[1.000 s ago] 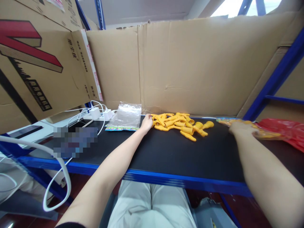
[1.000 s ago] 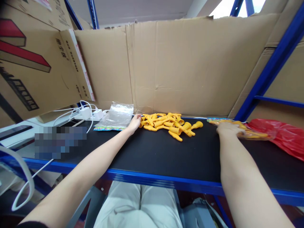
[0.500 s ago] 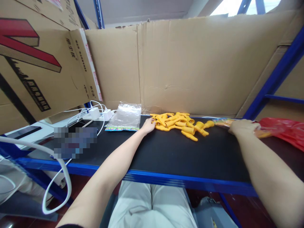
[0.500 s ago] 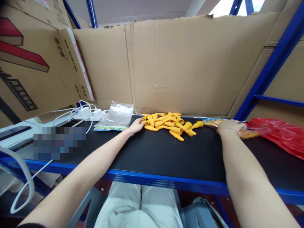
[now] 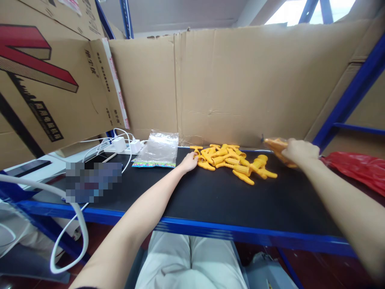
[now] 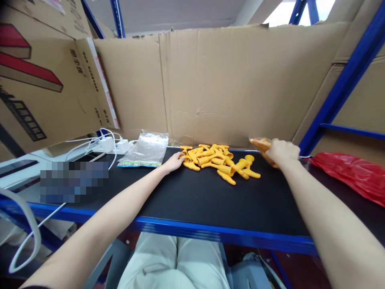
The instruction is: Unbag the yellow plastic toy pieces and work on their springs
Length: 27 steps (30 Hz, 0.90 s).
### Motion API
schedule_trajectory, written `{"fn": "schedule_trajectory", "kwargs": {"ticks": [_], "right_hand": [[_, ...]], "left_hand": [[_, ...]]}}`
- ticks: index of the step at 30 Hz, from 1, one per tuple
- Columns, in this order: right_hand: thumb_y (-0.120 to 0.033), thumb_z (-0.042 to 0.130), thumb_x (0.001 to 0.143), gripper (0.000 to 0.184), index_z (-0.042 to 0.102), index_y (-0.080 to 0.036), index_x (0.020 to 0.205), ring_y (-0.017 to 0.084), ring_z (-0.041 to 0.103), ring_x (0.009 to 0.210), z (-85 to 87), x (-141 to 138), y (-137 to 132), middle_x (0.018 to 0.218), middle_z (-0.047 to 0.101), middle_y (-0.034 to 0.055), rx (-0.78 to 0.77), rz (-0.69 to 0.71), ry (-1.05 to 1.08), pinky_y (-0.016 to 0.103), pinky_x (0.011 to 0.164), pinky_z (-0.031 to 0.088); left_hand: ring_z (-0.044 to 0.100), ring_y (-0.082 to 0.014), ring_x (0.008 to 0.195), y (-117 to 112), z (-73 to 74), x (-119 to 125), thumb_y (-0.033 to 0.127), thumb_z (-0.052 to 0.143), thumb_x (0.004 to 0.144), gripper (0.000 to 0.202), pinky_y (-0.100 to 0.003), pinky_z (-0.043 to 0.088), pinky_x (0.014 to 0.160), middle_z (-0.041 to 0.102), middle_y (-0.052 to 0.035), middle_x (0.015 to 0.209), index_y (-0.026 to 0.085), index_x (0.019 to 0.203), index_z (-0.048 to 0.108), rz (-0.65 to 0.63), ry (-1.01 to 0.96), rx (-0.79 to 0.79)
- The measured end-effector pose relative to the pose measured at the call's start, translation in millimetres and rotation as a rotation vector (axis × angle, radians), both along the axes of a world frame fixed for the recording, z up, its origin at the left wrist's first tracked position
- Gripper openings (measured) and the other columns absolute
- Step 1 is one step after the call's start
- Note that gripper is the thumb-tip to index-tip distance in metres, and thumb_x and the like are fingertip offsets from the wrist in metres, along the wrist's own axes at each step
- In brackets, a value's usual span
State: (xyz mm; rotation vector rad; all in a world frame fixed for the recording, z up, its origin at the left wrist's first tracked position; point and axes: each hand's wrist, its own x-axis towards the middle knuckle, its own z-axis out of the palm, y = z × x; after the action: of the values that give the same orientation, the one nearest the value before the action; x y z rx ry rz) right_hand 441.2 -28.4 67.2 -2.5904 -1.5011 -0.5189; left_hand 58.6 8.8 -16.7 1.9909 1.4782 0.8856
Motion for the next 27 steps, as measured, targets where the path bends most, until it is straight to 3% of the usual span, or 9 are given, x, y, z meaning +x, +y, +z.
{"fn": "schedule_trajectory", "kwargs": {"ticks": [6, 12, 16, 21, 25, 27], "right_hand": [[-0.027, 0.049, 0.082, 0.035, 0.062, -0.011, 0.110, 0.027, 0.061, 0.092, 27.3, -22.1, -8.4, 0.102, 0.064, 0.0227, 0.121, 0.027, 0.015, 0.033, 0.061, 0.031], [-0.029, 0.048, 0.083, 0.032, 0.062, -0.013, 0.107, 0.026, 0.060, 0.085, 38.6, -55.8, -12.4, 0.099, 0.066, 0.0200, 0.312, 0.193, -0.025, 0.031, 0.062, 0.030], [-0.028, 0.051, 0.079, 0.026, 0.063, -0.018, 0.100, 0.023, 0.058, 0.084, 34.5, -84.6, -6.0, 0.095, 0.066, 0.0137, 0.522, 0.396, 0.091, 0.029, 0.067, 0.037], [-0.021, 0.049, 0.077, 0.023, 0.063, -0.016, 0.095, 0.021, 0.060, 0.082, 18.0, -124.5, 16.8, 0.089, 0.066, 0.0069, 0.662, 0.611, 0.435, 0.030, 0.071, 0.046], [-0.022, 0.048, 0.081, 0.026, 0.064, -0.016, 0.100, 0.022, 0.062, 0.097, 4.5, -152.6, 29.3, 0.103, 0.068, 0.0095, 0.747, 0.867, 0.631, 0.034, 0.082, 0.050], [-0.022, 0.049, 0.080, 0.027, 0.065, -0.017, 0.101, 0.022, 0.060, 0.107, -0.5, -161.8, 31.0, 0.111, 0.067, 0.0091, 0.753, 0.971, 0.634, 0.038, 0.093, 0.047]], "left_hand": [[0.055, -0.0230, 0.118, -0.8, 0.3, 2.1, 0.027, 0.042, 0.091, 0.039, -0.031, 0.038, 0.102, 0.056, -0.0171, 0.131, 0.010, 0.124, 0.054, 0.025, 0.003, -0.004], [0.050, -0.0240, 0.124, -1.9, 3.7, 5.5, 0.023, 0.043, 0.090, 0.038, -0.032, 0.037, 0.104, 0.052, -0.0191, 0.134, 0.008, 0.122, 0.054, 0.035, 0.008, 0.058], [0.047, -0.0225, 0.127, -6.6, 12.2, 5.9, 0.022, 0.044, 0.090, 0.038, -0.033, 0.034, 0.107, 0.052, -0.0173, 0.135, 0.009, 0.124, 0.053, 0.057, -0.027, 0.131], [0.042, -0.0219, 0.133, -8.4, 26.9, 8.6, 0.027, 0.052, 0.089, 0.048, -0.032, 0.030, 0.112, 0.047, -0.0142, 0.142, 0.012, 0.134, 0.046, 0.071, -0.181, 0.180], [0.056, -0.0248, 0.118, -9.7, 41.5, 15.3, 0.035, 0.061, 0.085, 0.069, -0.037, 0.045, 0.098, 0.042, -0.0145, 0.146, 0.019, 0.145, 0.033, -0.104, -0.364, 0.112], [0.063, -0.0242, 0.105, -11.0, 48.8, 17.8, 0.037, 0.065, 0.082, 0.070, -0.039, 0.051, 0.090, 0.043, -0.0147, 0.145, 0.023, 0.144, 0.036, -0.214, -0.435, 0.090]]}}
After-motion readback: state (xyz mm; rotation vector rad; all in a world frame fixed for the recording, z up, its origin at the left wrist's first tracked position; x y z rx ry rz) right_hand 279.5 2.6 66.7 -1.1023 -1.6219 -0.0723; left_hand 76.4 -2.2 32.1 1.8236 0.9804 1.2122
